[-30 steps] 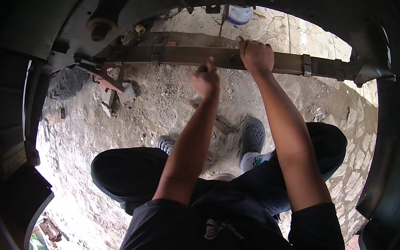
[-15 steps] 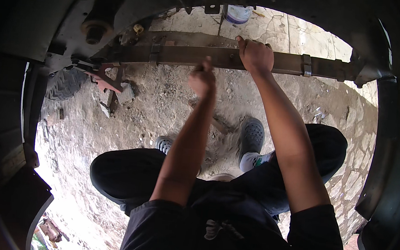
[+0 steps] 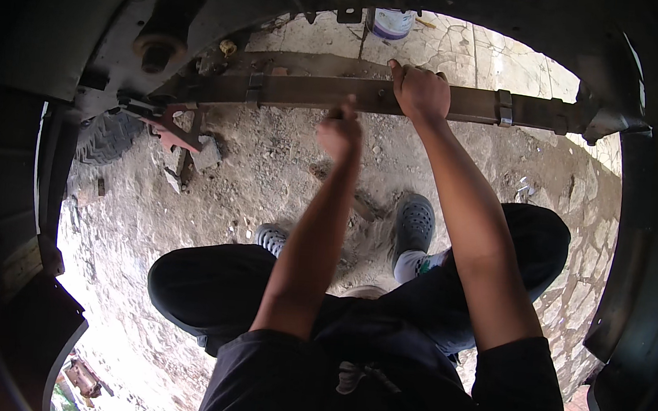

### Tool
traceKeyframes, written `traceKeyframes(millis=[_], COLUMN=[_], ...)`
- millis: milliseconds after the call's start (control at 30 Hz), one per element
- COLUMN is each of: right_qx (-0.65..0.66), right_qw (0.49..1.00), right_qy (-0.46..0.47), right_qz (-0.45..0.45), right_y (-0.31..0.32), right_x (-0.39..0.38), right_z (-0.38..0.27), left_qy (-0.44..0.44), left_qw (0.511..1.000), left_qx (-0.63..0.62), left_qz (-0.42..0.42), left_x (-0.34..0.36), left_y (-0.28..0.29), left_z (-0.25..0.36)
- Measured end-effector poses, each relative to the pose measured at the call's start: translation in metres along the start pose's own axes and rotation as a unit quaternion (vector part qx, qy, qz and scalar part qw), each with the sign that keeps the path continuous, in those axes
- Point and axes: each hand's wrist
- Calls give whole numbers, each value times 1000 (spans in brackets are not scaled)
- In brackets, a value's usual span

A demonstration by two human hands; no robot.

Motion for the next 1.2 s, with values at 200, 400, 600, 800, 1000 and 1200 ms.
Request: traceKeyframes(millis=[200, 400, 600, 800, 1000, 1200], right_qx=[1, 13, 7, 9, 8, -4], right_qw=[1000, 1000, 1000, 1000, 999, 999], right_qy=[9, 7, -8, 10, 15, 11], right_qz=[25, 10, 5, 14, 43, 30], right_y=[-5, -2, -2, -3, -3, -4], right_x=[0, -2, 0, -2, -6, -3], right_z=[5, 3, 0, 5, 5, 1], left_qy=[1, -16, -13, 29, -33, 17], left_qw=[998, 996, 998, 995, 992, 998], left_qx=[50, 25, 51, 92, 65, 55], left_qz=[-24, 88, 38, -15, 99, -1], left_x=[-25, 66, 4, -16, 39, -22], left_y=[-14, 55, 4, -7, 50, -11], left_z=[12, 1, 7, 16, 16, 18])
Point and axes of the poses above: each hand's wrist, its own x-axis towards the middle knuckle, its own y-axis out of the back of the hand, z = x × y, and after that the axes turned 7 degrees about -x, right-handed
